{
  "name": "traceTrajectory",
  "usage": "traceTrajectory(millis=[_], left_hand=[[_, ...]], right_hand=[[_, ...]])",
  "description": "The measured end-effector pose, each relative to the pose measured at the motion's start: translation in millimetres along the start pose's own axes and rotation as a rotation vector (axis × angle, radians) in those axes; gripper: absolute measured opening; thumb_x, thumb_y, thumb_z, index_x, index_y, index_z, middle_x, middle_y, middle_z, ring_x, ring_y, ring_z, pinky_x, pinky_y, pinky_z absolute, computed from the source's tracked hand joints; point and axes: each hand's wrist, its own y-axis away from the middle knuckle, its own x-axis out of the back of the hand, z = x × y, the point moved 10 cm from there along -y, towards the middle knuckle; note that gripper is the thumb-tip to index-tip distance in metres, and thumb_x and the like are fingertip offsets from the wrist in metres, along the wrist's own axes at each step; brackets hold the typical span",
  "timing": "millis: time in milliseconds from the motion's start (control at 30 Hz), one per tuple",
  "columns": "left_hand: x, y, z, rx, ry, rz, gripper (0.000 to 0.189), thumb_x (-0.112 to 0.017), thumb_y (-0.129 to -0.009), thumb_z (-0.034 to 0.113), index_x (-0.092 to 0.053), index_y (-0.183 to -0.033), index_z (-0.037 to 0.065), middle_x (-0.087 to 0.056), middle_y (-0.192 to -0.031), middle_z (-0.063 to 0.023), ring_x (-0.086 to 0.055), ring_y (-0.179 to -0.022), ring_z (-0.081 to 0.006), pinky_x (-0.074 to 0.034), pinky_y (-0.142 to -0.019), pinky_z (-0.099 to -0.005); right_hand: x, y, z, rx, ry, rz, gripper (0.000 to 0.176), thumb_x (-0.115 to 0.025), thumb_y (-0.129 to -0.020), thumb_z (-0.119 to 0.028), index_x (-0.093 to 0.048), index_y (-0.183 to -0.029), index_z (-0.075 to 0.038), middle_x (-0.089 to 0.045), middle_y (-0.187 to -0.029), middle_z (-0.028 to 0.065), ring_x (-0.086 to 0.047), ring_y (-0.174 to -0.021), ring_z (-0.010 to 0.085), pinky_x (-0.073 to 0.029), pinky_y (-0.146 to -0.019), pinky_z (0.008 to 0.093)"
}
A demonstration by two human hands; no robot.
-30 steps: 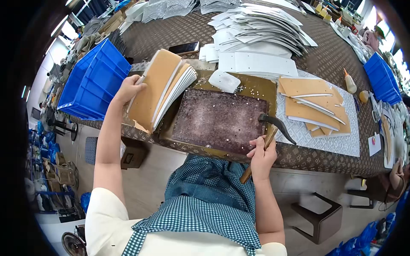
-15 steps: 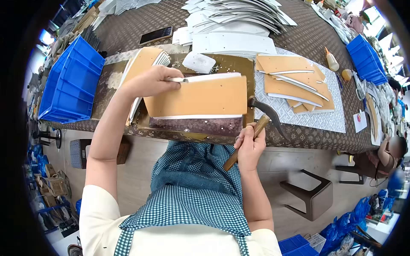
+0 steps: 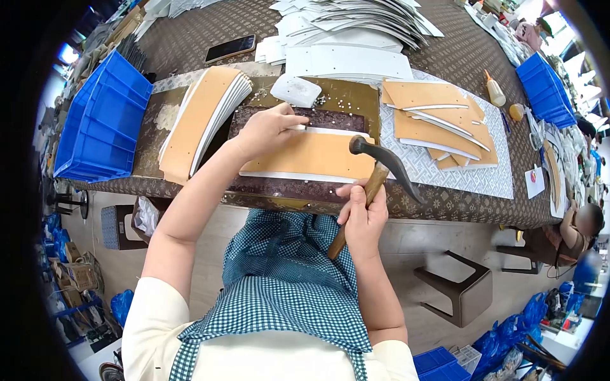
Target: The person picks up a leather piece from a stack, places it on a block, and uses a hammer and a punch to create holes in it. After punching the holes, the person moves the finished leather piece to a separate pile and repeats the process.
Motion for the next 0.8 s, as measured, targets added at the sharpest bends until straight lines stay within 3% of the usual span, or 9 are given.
traceTrajectory(millis=[67, 100, 167, 267, 300, 500, 600, 667, 800], left_hand=[[22, 10, -5, 0.056, 0.191, 0.236, 0.033, -0.069, -0.089, 0.016, -0.070, -0.122, 0.017, -0.061, -0.089, -0.0090, -0.063, -0.077, -0.0231, -0.051, -0.073, -0.0331], [36, 20, -9, 0.237, 0.365, 0.282, 0.032, -0.068, -0.091, 0.015, -0.069, -0.123, 0.014, -0.057, -0.081, -0.0027, -0.053, -0.069, -0.0122, -0.046, -0.067, -0.0259], [35, 49, -37, 0.415, 0.675, 0.461, 0.032, -0.064, -0.096, 0.017, -0.066, -0.128, 0.011, -0.056, -0.079, 0.0030, -0.046, -0.069, -0.0050, -0.041, -0.063, -0.0213], [36, 92, -48, 0.431, 1.037, 0.706, 0.027, -0.057, -0.099, 0.012, -0.061, -0.122, -0.002, -0.059, -0.082, 0.0012, -0.054, -0.073, -0.0062, -0.047, -0.071, -0.0230], [34, 107, -51, 0.457, 1.004, 0.727, 0.025, -0.057, -0.100, 0.010, -0.058, -0.122, -0.003, -0.062, -0.085, -0.0007, -0.057, -0.078, -0.0071, -0.048, -0.078, -0.0224], [33, 154, -67, 0.511, 0.595, 0.742, 0.014, -0.068, -0.093, 0.010, -0.070, -0.103, 0.000, -0.065, -0.084, -0.0018, -0.058, -0.073, -0.0066, -0.048, -0.070, -0.0218], [38, 138, -73, 0.497, 0.717, 0.765, 0.018, -0.069, -0.092, 0.010, -0.071, -0.106, -0.001, -0.066, -0.084, -0.0001, -0.057, -0.074, -0.0048, -0.047, -0.068, -0.0215], [33, 123, -76, 0.545, 0.753, 0.708, 0.021, -0.069, -0.093, 0.011, -0.070, -0.109, -0.003, -0.071, -0.096, -0.0032, -0.063, -0.085, -0.0069, -0.050, -0.077, -0.0210], [28, 98, -73, 0.515, 0.731, 0.656, 0.020, -0.071, -0.092, 0.013, -0.072, -0.106, -0.001, -0.068, -0.086, 0.0026, -0.057, -0.076, -0.0023, -0.048, -0.070, -0.0186]], right_hand=[[-24, -9, -3, -0.046, -0.008, -0.069, 0.017, -0.049, -0.104, -0.016, -0.048, -0.108, 0.000, -0.070, -0.099, 0.0156, -0.049, -0.046, 0.0074, -0.041, -0.043, 0.0211], [-35, -14, 2, -0.066, -0.016, -0.103, 0.017, -0.049, -0.104, -0.017, -0.049, -0.108, 0.000, -0.070, -0.101, 0.0158, -0.050, -0.046, 0.0074, -0.042, -0.043, 0.0211], [-58, -21, 11, -0.121, -0.032, -0.169, 0.019, -0.049, -0.104, -0.018, -0.050, -0.107, 0.001, -0.071, -0.106, 0.0160, -0.052, -0.046, 0.0080, -0.043, -0.043, 0.0215], [-84, -29, 24, -0.156, 0.015, -0.226, 0.022, -0.051, -0.103, -0.019, -0.051, -0.105, 0.002, -0.071, -0.104, 0.0144, -0.054, -0.046, 0.0096, -0.046, -0.043, 0.0237], [-89, -30, 28, -0.154, 0.012, -0.231, 0.022, -0.051, -0.103, -0.019, -0.051, -0.105, 0.002, -0.072, -0.104, 0.0143, -0.054, -0.046, 0.0096, -0.046, -0.043, 0.0237], [-98, -33, 44, -0.144, 0.058, -0.240, 0.021, -0.049, -0.105, -0.021, -0.051, -0.105, 0.000, -0.070, -0.104, 0.0170, -0.052, -0.047, 0.0078, -0.044, -0.043, 0.0214], [-97, -31, 41, -0.117, 0.073, -0.224, 0.021, -0.049, -0.105, -0.021, -0.050, -0.106, 0.000, -0.071, -0.103, 0.0166, -0.053, -0.047, 0.0082, -0.044, -0.043, 0.0218], [-96, -31, 42, -0.111, 0.082, -0.221, 0.020, -0.051, -0.104, -0.019, -0.051, -0.105, 0.001, -0.071, -0.101, 0.0141, -0.054, -0.047, 0.0090, -0.045, -0.044, 0.0228], [-94, -29, 41, -0.099, 0.085, -0.211, 0.020, -0.051, -0.104, -0.019, -0.051, -0.105, 0.001, -0.072, -0.099, 0.0129, -0.055, -0.047, 0.0093, -0.046, -0.045, 0.0233]])
